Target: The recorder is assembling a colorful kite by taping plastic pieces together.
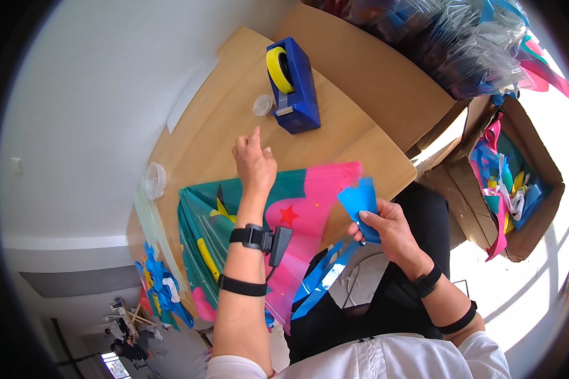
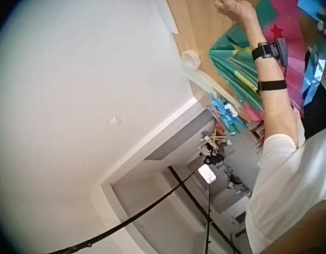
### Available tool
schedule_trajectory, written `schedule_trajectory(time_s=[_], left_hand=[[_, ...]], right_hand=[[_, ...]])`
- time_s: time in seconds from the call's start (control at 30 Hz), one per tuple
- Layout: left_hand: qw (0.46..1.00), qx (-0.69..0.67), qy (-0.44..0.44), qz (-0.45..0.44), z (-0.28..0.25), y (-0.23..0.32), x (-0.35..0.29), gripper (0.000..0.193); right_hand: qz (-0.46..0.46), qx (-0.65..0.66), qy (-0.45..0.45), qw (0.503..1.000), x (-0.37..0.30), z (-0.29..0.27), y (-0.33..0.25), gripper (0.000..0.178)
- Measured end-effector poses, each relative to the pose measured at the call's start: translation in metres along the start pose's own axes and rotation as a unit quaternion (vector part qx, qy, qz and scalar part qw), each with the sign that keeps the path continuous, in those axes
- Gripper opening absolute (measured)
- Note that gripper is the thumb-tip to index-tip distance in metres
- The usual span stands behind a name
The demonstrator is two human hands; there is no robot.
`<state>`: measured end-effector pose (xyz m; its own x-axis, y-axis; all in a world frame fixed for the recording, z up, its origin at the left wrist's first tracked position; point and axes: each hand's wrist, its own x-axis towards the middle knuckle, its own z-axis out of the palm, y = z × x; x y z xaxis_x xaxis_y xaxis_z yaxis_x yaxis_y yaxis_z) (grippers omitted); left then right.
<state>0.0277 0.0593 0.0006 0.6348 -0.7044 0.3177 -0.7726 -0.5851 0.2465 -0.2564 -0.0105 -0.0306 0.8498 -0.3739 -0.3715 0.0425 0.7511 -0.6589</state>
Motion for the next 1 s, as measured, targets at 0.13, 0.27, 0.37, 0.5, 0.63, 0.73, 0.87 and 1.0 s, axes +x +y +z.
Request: schedule_trajectory(time_s=[0.13, 0.27, 0.37, 0.5, 0.63, 0.73, 0.87, 1.0], left_hand=[[0.989, 0.142, -0.04, 0.005, 0.011, 0.0, 0.043, 0.056], [0.982, 0.162, -0.096, -0.026, 0.018, -0.011, 0.058, 0.053], [0.993, 0.1, -0.05, -0.04, 0.02, -0.003, 0.057, 0.046], [0.997, -0.066, 0.04, -0.025, 0.012, -0.024, 0.039, 0.017], [0.932, -0.316, -0.094, -0.153, -0.01, 0.029, -0.011, 0.022], [0.825, -0.477, -0.221, -0.208, -0.029, 0.063, -0.047, 0.029], [0.788, -0.533, -0.261, -0.164, -0.029, 0.086, -0.08, 0.019], [0.736, -0.576, -0.247, -0.257, -0.023, 0.087, -0.096, 0.008]], right_hand=[[-0.005, -0.019, -0.002, 1.0, 0.002, -0.001, 0.0, 0.015], [-0.01, -0.015, -0.017, 1.0, 0.007, 0.004, -0.003, 0.015], [-0.015, -0.003, 0.003, 1.0, 0.008, 0.002, -0.005, 0.015], [-0.029, 0.016, 0.0, 0.999, 0.01, 0.011, -0.006, 0.015], [-0.044, 0.028, 0.004, 0.999, 0.008, 0.011, -0.003, 0.016], [-0.047, 0.021, 0.008, 0.999, 0.006, 0.013, 0.0, 0.016], [-0.045, 0.005, 0.02, 0.999, 0.002, 0.016, 0.004, 0.016], [-0.077, 0.039, 0.021, 0.996, -0.002, 0.014, 0.009, 0.019]])
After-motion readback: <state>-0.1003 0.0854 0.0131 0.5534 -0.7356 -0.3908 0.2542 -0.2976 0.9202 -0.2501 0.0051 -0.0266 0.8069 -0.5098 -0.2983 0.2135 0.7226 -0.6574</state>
